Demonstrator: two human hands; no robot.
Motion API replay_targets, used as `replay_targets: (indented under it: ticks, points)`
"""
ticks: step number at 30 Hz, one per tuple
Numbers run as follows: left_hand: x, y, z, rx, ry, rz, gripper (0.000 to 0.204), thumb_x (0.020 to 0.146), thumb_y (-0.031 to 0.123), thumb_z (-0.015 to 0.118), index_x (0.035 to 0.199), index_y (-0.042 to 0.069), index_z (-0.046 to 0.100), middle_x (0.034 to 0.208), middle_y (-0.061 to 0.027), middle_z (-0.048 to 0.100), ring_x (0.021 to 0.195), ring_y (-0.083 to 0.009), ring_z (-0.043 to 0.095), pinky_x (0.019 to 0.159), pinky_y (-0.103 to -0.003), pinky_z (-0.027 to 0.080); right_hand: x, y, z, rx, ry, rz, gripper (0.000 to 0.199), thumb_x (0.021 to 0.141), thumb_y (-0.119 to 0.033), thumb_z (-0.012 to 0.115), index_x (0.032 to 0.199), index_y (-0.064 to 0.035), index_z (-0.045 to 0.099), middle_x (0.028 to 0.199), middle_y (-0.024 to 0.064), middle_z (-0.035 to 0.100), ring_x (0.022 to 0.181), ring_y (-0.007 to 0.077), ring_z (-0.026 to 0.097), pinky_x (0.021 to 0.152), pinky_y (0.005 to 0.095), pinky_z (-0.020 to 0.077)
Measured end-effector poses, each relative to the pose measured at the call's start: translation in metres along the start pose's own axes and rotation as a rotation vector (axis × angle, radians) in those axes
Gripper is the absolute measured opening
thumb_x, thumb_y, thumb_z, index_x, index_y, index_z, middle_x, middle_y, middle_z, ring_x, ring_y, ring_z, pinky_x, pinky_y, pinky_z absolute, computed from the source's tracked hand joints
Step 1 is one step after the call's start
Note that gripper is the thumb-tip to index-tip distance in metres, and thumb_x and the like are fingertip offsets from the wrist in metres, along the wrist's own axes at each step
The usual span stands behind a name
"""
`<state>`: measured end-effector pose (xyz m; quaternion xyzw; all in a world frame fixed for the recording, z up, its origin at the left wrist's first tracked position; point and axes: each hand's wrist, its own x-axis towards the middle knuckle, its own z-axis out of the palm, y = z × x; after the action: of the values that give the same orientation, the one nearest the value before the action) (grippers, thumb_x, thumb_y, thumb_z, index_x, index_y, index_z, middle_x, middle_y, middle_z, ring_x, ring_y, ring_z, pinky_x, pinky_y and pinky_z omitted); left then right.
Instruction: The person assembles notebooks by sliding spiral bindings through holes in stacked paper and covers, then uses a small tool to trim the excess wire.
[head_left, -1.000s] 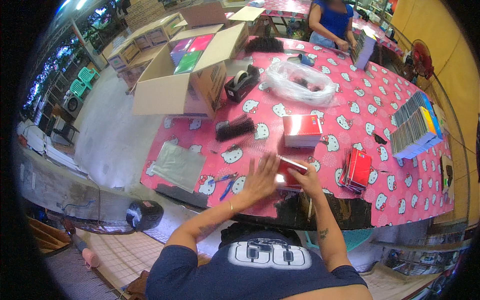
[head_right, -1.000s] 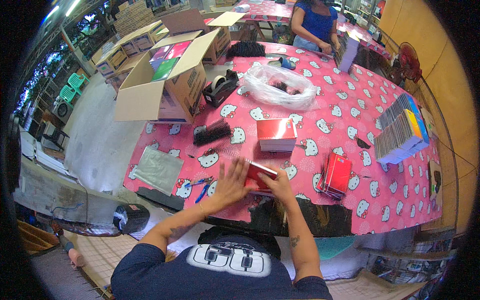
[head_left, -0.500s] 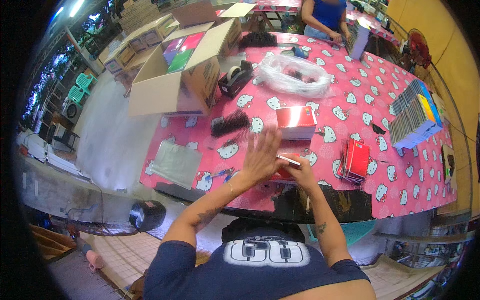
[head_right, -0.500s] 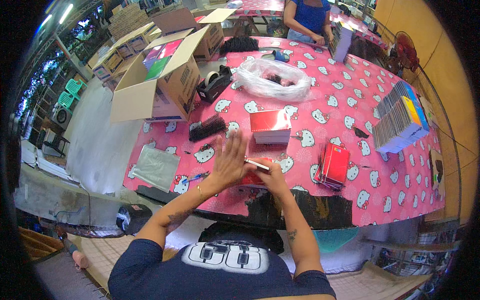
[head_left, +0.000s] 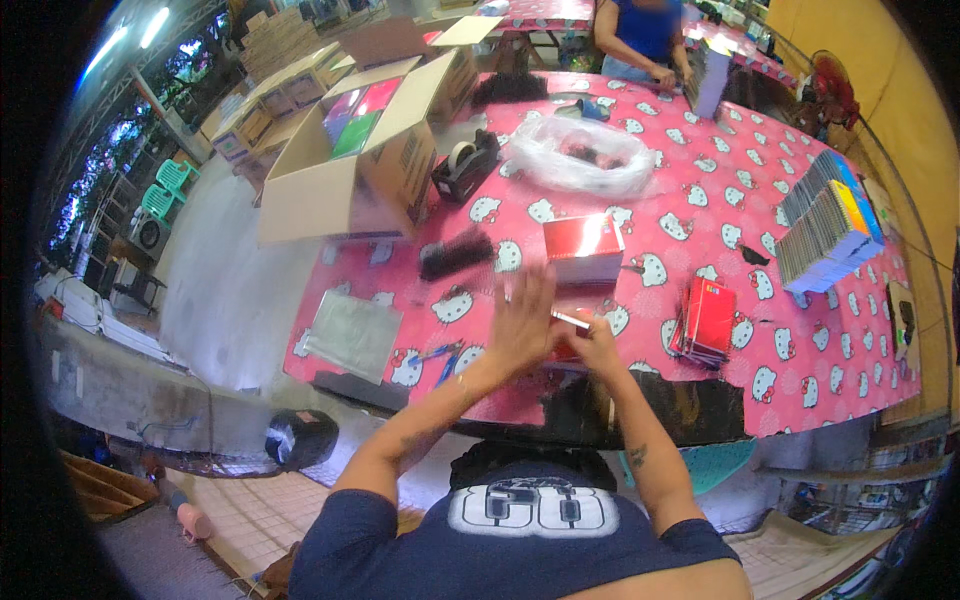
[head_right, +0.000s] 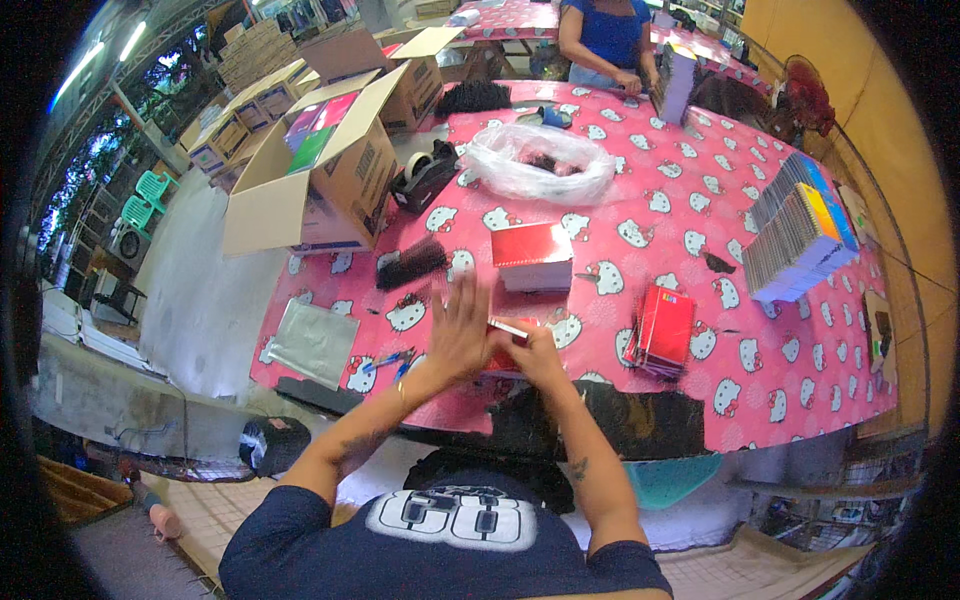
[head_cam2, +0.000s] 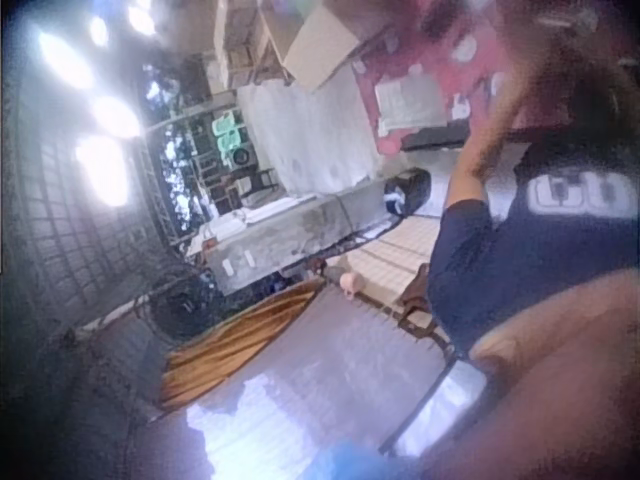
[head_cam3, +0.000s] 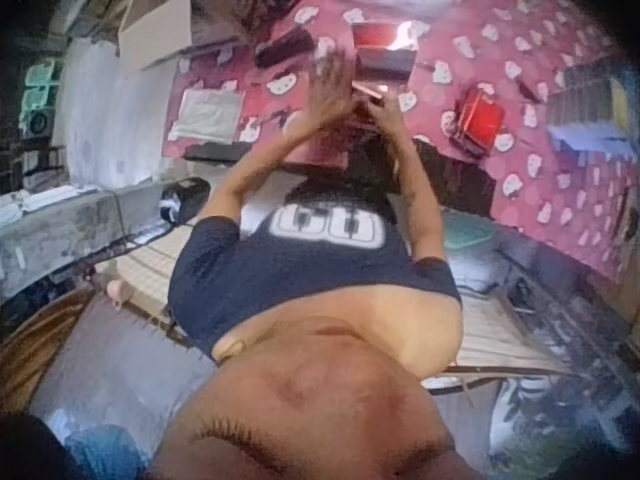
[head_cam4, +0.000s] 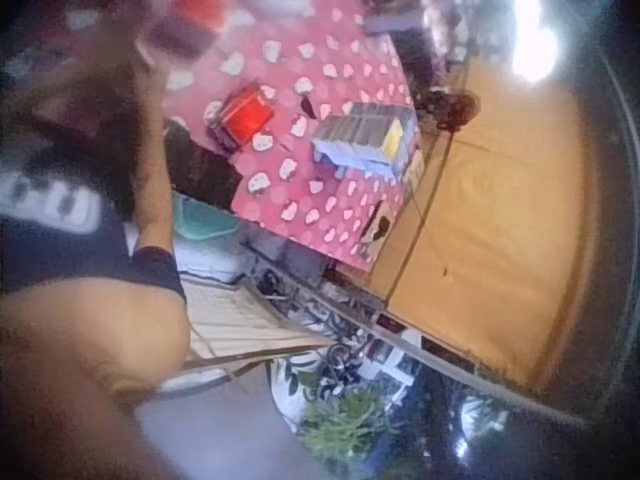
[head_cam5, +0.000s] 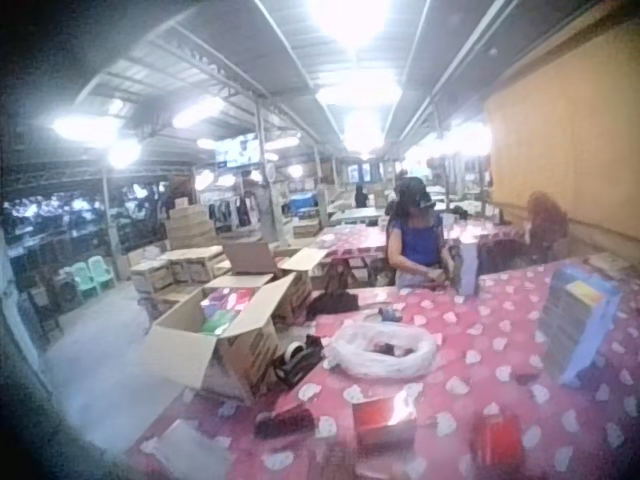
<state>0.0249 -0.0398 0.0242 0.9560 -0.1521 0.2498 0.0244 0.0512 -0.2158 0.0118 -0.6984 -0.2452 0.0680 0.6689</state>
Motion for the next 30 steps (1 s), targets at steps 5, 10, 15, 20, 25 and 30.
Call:
replay_targets:
  ticks: [5,10,15,20,25,30]
  points:
    - [-0.049,0.021,0.015,-0.222,0.06,0.05,0.093,0.094,0.061,0.044,0.157,-0.001,0.014,0.165,-0.0219,0.008,0.154,-0.0369,0.005,0.117,-0.064,0.001,-0.006,0.001,0.007,0.049,0.037,0.012,0.034,0.089,0.003,0.065,0.123,-0.0011,0.067,0.102,0.0051,0.073,0.092,0.009,0.063,0.084,0.0274,0.0521]
    - [-0.012,0.022,-0.006,-0.2,-0.006,0.028,0.095,0.091,0.06,0.05,0.155,-0.002,0.018,0.164,-0.0223,0.011,0.153,-0.0376,0.01,0.116,-0.066,0.007,-0.011,0.022,-0.002,0.106,-0.083,0.168,0.039,0.088,0.004,0.062,0.127,-0.0009,0.065,0.099,0.0031,0.071,0.088,0.0084,0.062,0.077,0.0268,0.0539]
    - [-0.026,0.037,0.005,-0.201,0.05,0.017,0.095,0.09,0.06,0.049,0.156,-0.002,0.019,0.164,-0.0227,0.012,0.153,-0.0371,0.008,0.117,-0.065,0.007,-0.008,0.022,0.002,0.213,-0.016,0.138,0.04,0.088,0.003,0.063,0.128,0.0011,0.063,0.098,0.0026,0.07,0.089,0.0081,0.06,0.076,0.0282,0.0538]
    - [-0.055,0.052,-0.01,-0.256,-0.033,0.032,0.085,0.095,0.054,0.051,0.152,-0.005,0.027,0.162,-0.0256,0.018,0.151,-0.0396,0.016,0.118,-0.059,0.013,-0.009,0.014,0.005,0.239,-0.039,0.19,0.034,0.089,-0.002,0.066,0.124,0.0004,0.066,0.103,0.006,0.072,0.093,0.0085,0.061,0.082,0.0294,0.0533]
    - [-0.044,0.07,-0.046,-0.702,0.184,-0.414,0.073,0.094,0.033,0.065,0.145,-0.01,0.034,0.138,-0.0289,0.045,0.128,-0.0406,0.047,0.108,-0.047,0.037,-0.004,-0.025,0.009,-0.143,0.017,0.118,0.029,0.091,-0.004,0.068,0.119,0.001,0.068,0.095,0.0037,0.072,0.085,0.0084,0.062,0.078,0.0276,0.0526]
    - [-0.032,0.061,-0.068,-0.971,0.185,-0.445,0.057,0.091,0.022,0.066,0.135,-0.009,0.048,0.122,-0.0248,0.056,0.112,-0.0356,0.059,0.095,-0.039,0.048,-0.012,-0.042,0.014,-0.386,-0.029,-0.257,0.091,0.072,-0.015,0.083,0.151,-0.0087,0.039,0.131,0.0177,0.051,0.118,0.0314,0.053,0.097,0.0395,0.047]
